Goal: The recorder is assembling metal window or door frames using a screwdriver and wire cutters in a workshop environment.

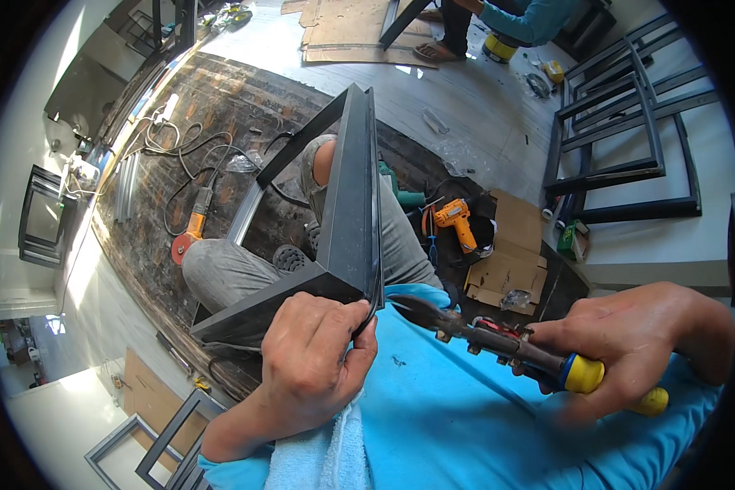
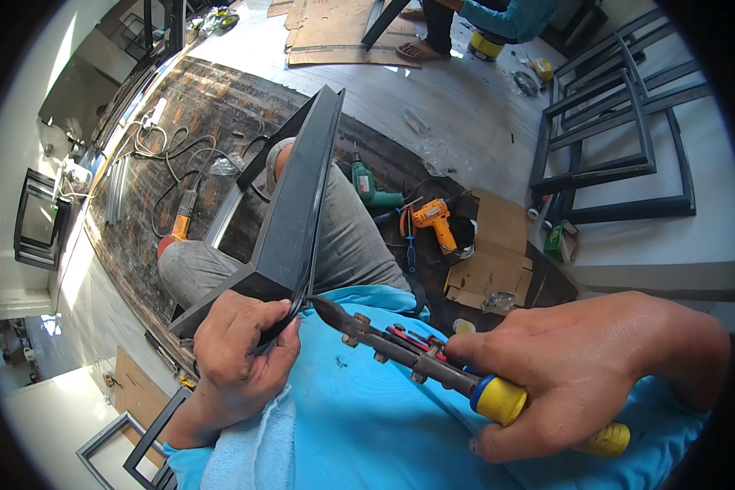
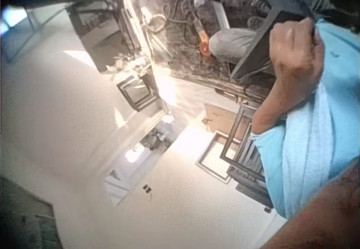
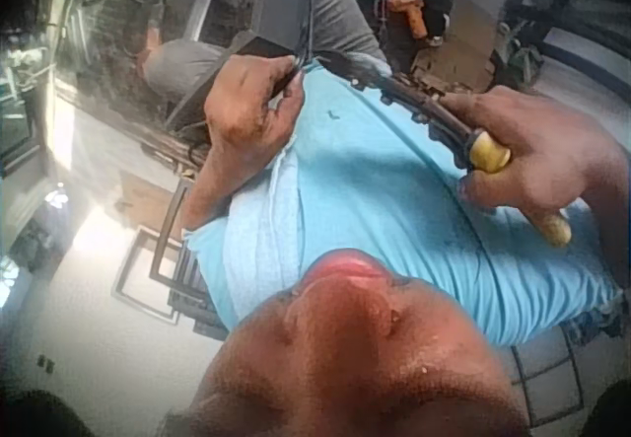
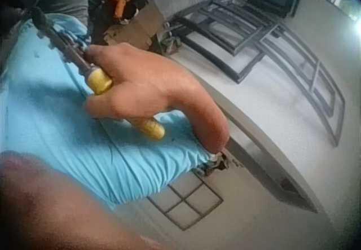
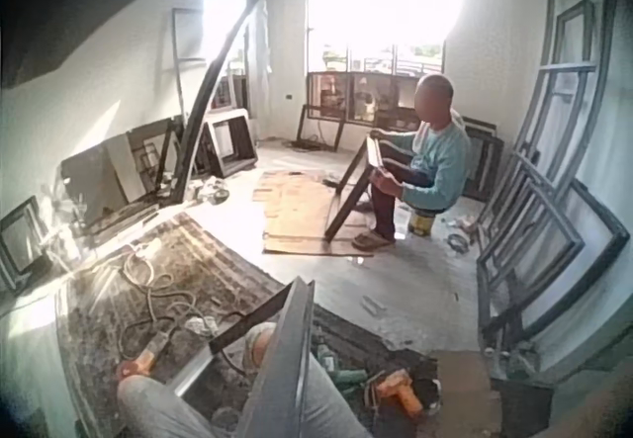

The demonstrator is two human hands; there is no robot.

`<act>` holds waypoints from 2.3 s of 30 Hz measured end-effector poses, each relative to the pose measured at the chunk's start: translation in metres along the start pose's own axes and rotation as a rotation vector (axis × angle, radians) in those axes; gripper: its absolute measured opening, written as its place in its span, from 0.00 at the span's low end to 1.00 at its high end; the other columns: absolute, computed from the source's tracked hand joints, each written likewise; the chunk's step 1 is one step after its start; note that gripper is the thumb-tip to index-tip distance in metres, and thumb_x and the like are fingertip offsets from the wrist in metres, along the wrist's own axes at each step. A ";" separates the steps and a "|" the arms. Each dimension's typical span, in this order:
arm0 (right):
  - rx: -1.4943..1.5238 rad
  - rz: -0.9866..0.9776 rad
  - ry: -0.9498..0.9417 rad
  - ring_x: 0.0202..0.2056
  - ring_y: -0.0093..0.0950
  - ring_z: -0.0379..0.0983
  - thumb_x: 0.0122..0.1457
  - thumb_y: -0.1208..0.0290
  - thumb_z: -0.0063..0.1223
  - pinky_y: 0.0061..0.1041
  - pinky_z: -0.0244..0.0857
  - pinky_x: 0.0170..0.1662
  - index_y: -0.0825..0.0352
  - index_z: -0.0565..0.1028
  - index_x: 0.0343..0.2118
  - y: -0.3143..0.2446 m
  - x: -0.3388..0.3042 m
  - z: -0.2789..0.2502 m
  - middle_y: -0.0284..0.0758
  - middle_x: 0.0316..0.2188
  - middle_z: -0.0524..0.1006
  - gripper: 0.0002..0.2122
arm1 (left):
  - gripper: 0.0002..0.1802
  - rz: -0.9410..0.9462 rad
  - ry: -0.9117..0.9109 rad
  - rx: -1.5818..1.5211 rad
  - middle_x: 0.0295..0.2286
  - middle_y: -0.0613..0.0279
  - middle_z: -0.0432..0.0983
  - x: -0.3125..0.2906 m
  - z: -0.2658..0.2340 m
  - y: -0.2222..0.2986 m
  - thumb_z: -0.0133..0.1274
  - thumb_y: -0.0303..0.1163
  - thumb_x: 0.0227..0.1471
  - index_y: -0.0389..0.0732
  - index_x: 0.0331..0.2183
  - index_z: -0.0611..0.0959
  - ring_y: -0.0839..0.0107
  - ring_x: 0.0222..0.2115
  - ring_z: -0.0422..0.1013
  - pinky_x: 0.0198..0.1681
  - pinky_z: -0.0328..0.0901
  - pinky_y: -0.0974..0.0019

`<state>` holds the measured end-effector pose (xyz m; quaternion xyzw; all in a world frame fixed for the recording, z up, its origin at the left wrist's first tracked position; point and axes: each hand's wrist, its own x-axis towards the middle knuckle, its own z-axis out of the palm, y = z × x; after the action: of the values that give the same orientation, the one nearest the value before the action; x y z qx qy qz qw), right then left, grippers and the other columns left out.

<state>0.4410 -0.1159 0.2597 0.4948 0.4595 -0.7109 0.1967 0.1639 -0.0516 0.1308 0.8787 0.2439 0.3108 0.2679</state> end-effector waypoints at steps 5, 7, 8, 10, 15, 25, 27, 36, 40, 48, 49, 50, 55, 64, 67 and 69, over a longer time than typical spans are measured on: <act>0.004 0.001 -0.114 0.31 0.41 0.76 0.56 0.49 0.53 0.37 0.70 0.36 0.74 0.64 0.54 0.000 0.004 -0.002 0.48 0.27 0.77 0.32 | 0.13 0.050 -0.013 0.067 0.25 0.57 0.75 0.000 -0.001 0.001 0.65 0.18 0.40 0.32 0.32 0.82 0.63 0.24 0.71 0.29 0.65 0.62; 0.013 -0.003 -0.147 0.31 0.41 0.76 0.57 0.49 0.52 0.37 0.70 0.37 0.74 0.64 0.54 0.004 0.008 -0.005 0.48 0.28 0.77 0.33 | 0.13 0.059 -0.004 0.053 0.24 0.57 0.75 0.002 0.000 -0.001 0.65 0.18 0.40 0.32 0.32 0.82 0.63 0.23 0.71 0.28 0.64 0.63; 0.037 -0.025 -0.147 0.32 0.41 0.76 0.57 0.49 0.52 0.37 0.70 0.36 0.75 0.64 0.54 0.006 0.009 -0.005 0.48 0.28 0.77 0.33 | 0.13 0.059 -0.008 0.056 0.24 0.57 0.75 0.001 -0.001 0.000 0.65 0.18 0.40 0.32 0.32 0.82 0.63 0.23 0.71 0.28 0.64 0.63; 0.066 -0.051 -0.147 0.32 0.41 0.76 0.57 0.49 0.51 0.38 0.70 0.36 0.75 0.63 0.54 0.010 0.012 -0.004 0.49 0.28 0.77 0.33 | 0.13 0.045 -0.009 0.046 0.24 0.58 0.75 0.000 -0.001 0.000 0.65 0.18 0.40 0.32 0.32 0.81 0.63 0.23 0.71 0.27 0.65 0.63; 0.103 -0.020 -0.152 0.37 0.37 0.78 0.57 0.53 0.61 0.34 0.71 0.42 0.71 0.69 0.48 -0.005 0.007 -0.009 0.42 0.34 0.80 0.26 | 0.12 0.039 0.007 0.027 0.24 0.59 0.75 0.002 -0.002 0.000 0.65 0.18 0.41 0.32 0.32 0.81 0.64 0.23 0.71 0.27 0.65 0.64; 0.084 -0.020 -0.149 0.37 0.39 0.77 0.59 0.49 0.57 0.36 0.71 0.43 0.72 0.66 0.54 -0.010 0.012 -0.009 0.45 0.35 0.78 0.31 | 0.13 0.102 0.007 0.081 0.25 0.59 0.76 0.001 -0.001 -0.003 0.65 0.18 0.41 0.32 0.34 0.81 0.65 0.23 0.71 0.27 0.65 0.64; 0.092 -0.010 -0.136 0.39 0.40 0.77 0.59 0.47 0.56 0.38 0.70 0.44 0.72 0.66 0.55 -0.011 0.011 -0.005 0.47 0.37 0.78 0.32 | 0.13 0.125 -0.006 0.081 0.25 0.58 0.76 0.003 -0.001 -0.003 0.64 0.18 0.41 0.32 0.34 0.81 0.64 0.24 0.71 0.28 0.65 0.63; -0.058 0.102 -0.161 0.39 0.44 0.78 0.57 0.45 0.54 0.40 0.71 0.44 0.75 0.67 0.52 -0.031 0.011 -0.012 0.51 0.33 0.78 0.34 | 0.16 0.160 -0.041 0.148 0.27 0.57 0.75 0.000 -0.002 -0.004 0.64 0.18 0.40 0.31 0.36 0.82 0.62 0.27 0.71 0.31 0.66 0.62; -0.071 0.154 -0.193 0.38 0.45 0.78 0.57 0.45 0.54 0.40 0.71 0.43 0.75 0.68 0.50 -0.040 0.012 -0.015 0.51 0.33 0.78 0.33 | 0.17 0.164 -0.036 0.168 0.27 0.58 0.75 -0.003 -0.005 -0.004 0.64 0.18 0.39 0.31 0.36 0.82 0.62 0.27 0.71 0.32 0.66 0.62; -0.017 0.092 -0.111 0.33 0.44 0.78 0.54 0.47 0.55 0.39 0.72 0.41 0.75 0.68 0.46 -0.038 0.009 -0.002 0.48 0.27 0.77 0.31 | 0.16 0.191 -0.034 0.170 0.27 0.58 0.76 -0.003 -0.004 -0.004 0.62 0.15 0.39 0.33 0.35 0.82 0.61 0.26 0.71 0.30 0.65 0.61; -0.020 0.091 -0.115 0.33 0.44 0.78 0.54 0.47 0.55 0.39 0.72 0.41 0.75 0.68 0.46 -0.040 0.010 -0.003 0.48 0.27 0.77 0.31 | 0.16 0.195 -0.030 0.179 0.27 0.58 0.76 -0.003 -0.005 -0.004 0.63 0.15 0.38 0.33 0.35 0.82 0.61 0.27 0.71 0.31 0.65 0.61; -0.029 0.118 -0.129 0.33 0.44 0.78 0.54 0.47 0.55 0.39 0.72 0.40 0.75 0.68 0.46 -0.042 0.010 -0.003 0.48 0.27 0.77 0.31 | 0.16 0.193 -0.030 0.179 0.27 0.58 0.76 -0.003 -0.005 -0.005 0.63 0.15 0.38 0.33 0.35 0.82 0.61 0.27 0.71 0.31 0.65 0.61; -0.040 0.144 -0.148 0.33 0.43 0.78 0.54 0.47 0.55 0.38 0.72 0.40 0.76 0.69 0.45 -0.048 0.010 -0.003 0.48 0.26 0.77 0.31 | 0.17 0.202 -0.022 0.194 0.27 0.59 0.76 -0.005 -0.006 -0.005 0.63 0.16 0.37 0.33 0.35 0.82 0.62 0.27 0.71 0.32 0.65 0.61; -0.156 0.088 0.001 0.31 0.43 0.78 0.54 0.50 0.54 0.39 0.73 0.38 0.75 0.70 0.42 -0.046 0.008 0.004 0.47 0.26 0.78 0.27 | 0.17 0.271 -0.055 0.239 0.28 0.59 0.76 -0.007 -0.011 -0.009 0.63 0.19 0.37 0.34 0.36 0.82 0.62 0.28 0.71 0.33 0.65 0.59; -0.139 0.034 0.085 0.29 0.40 0.79 0.53 0.54 0.58 0.36 0.73 0.35 0.73 0.70 0.42 -0.036 0.001 0.002 0.44 0.25 0.78 0.25 | 0.17 0.257 -0.005 0.181 0.26 0.60 0.76 -0.015 -0.029 0.000 0.65 0.21 0.36 0.35 0.35 0.83 0.64 0.26 0.71 0.31 0.65 0.61; -0.217 -0.057 0.059 0.27 0.36 0.79 0.49 0.59 0.65 0.31 0.73 0.33 0.72 0.69 0.43 -0.025 -0.016 -0.012 0.41 0.24 0.78 0.25 | 0.16 0.173 -0.050 0.094 0.25 0.60 0.76 -0.019 -0.043 -0.004 0.66 0.21 0.35 0.36 0.33 0.84 0.64 0.25 0.71 0.30 0.64 0.62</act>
<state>0.4357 -0.0963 0.2843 0.4782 0.5532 -0.6473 0.2151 0.1202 -0.0461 0.1490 0.9155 0.1749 0.2990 0.2045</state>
